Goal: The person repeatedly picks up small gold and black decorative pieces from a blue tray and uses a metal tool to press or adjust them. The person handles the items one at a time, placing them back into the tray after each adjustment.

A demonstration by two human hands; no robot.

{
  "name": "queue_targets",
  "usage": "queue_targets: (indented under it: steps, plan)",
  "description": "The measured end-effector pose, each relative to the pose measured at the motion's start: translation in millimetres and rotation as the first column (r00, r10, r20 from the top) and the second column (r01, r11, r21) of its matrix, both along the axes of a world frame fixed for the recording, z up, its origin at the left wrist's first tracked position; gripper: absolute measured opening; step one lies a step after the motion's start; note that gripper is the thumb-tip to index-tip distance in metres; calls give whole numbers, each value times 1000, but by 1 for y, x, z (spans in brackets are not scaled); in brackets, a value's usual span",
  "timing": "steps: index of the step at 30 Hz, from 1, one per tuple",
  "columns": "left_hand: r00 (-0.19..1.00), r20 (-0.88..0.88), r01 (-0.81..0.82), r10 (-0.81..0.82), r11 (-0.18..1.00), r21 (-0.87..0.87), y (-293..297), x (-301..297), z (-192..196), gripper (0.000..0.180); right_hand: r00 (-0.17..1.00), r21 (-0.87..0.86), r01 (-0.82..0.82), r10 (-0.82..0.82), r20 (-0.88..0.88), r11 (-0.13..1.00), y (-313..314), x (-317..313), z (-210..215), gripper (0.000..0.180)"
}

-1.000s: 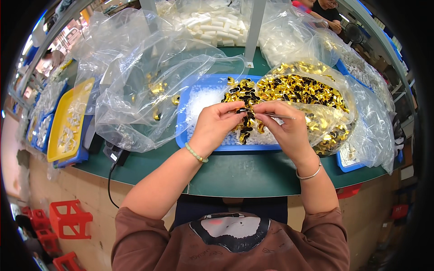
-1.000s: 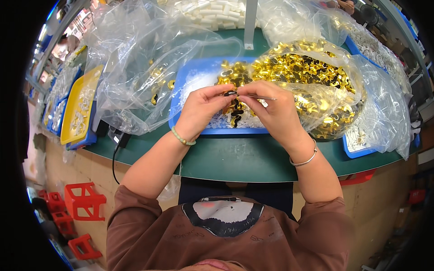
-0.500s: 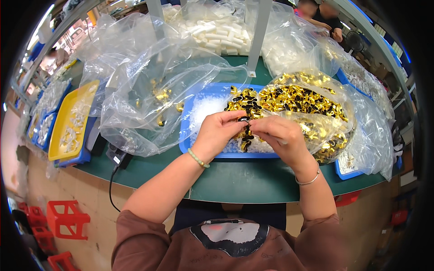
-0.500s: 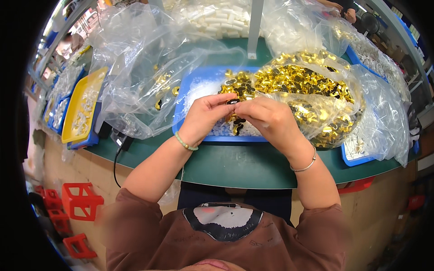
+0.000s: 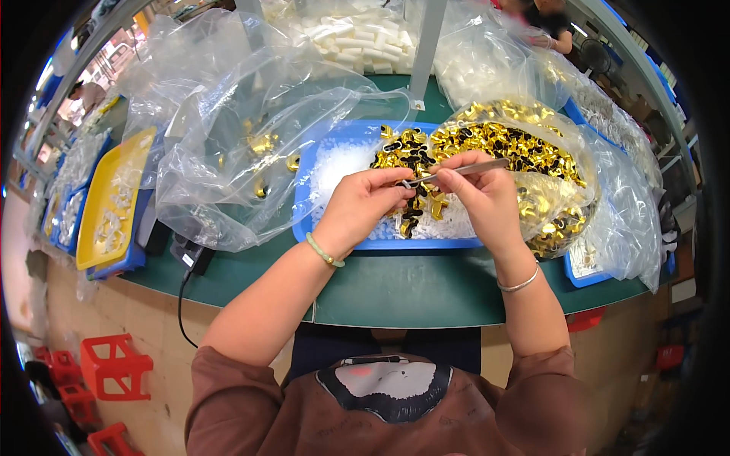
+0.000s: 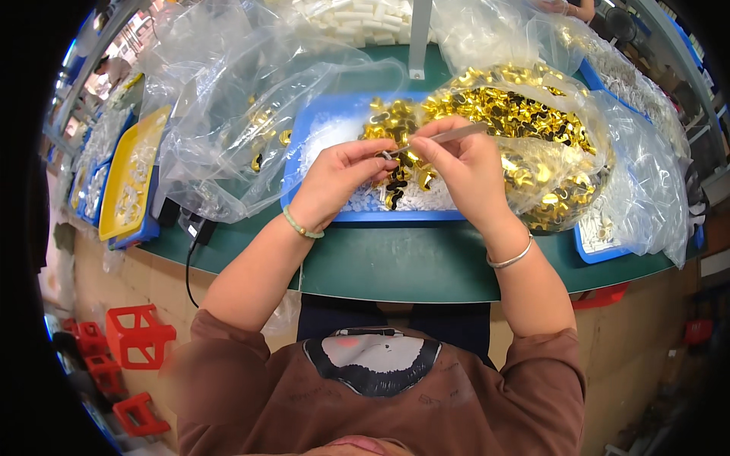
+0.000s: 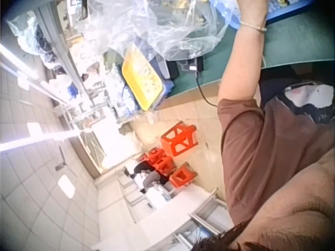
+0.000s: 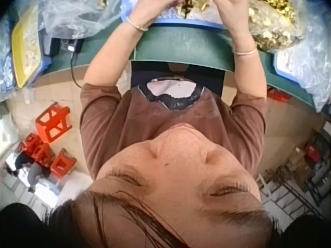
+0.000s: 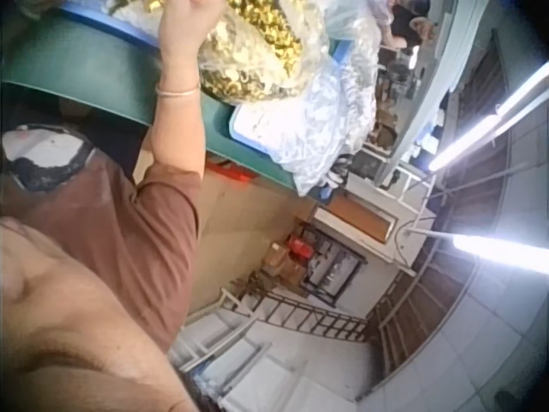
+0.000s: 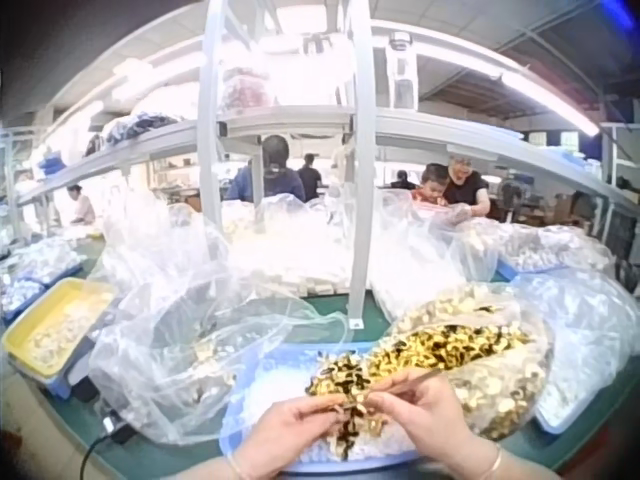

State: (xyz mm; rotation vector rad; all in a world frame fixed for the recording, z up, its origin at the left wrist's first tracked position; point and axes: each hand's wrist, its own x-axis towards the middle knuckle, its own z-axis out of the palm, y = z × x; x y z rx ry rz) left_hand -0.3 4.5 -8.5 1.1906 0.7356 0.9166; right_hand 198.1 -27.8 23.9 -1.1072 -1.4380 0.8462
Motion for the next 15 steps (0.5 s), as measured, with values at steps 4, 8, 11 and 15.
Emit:
queue_targets:
  steps: [4, 8, 11, 15]
  plan:
    - [1000, 2, 9, -9, 997, 78, -3, 2, -2, 31, 999, -24, -24, 23, -32, 999, 1, 3, 0, 17]
    - [999, 6, 48, -48, 996, 74, -1, 0, -4, 32, 999, -25, -21, 20, -45, 999, -3, 1, 4, 16]
    - [994, -84, 86, -75, 988, 130, 1, -1, -2, 36, 999, -5, -16, 16, -29, 1000, -5, 1, 7, 16]
    - [993, -82, 100, -85, 975, 199, -1, -1, 2, 38, 999, 6, -21, 21, -36, 1000, -5, 1, 8, 14]
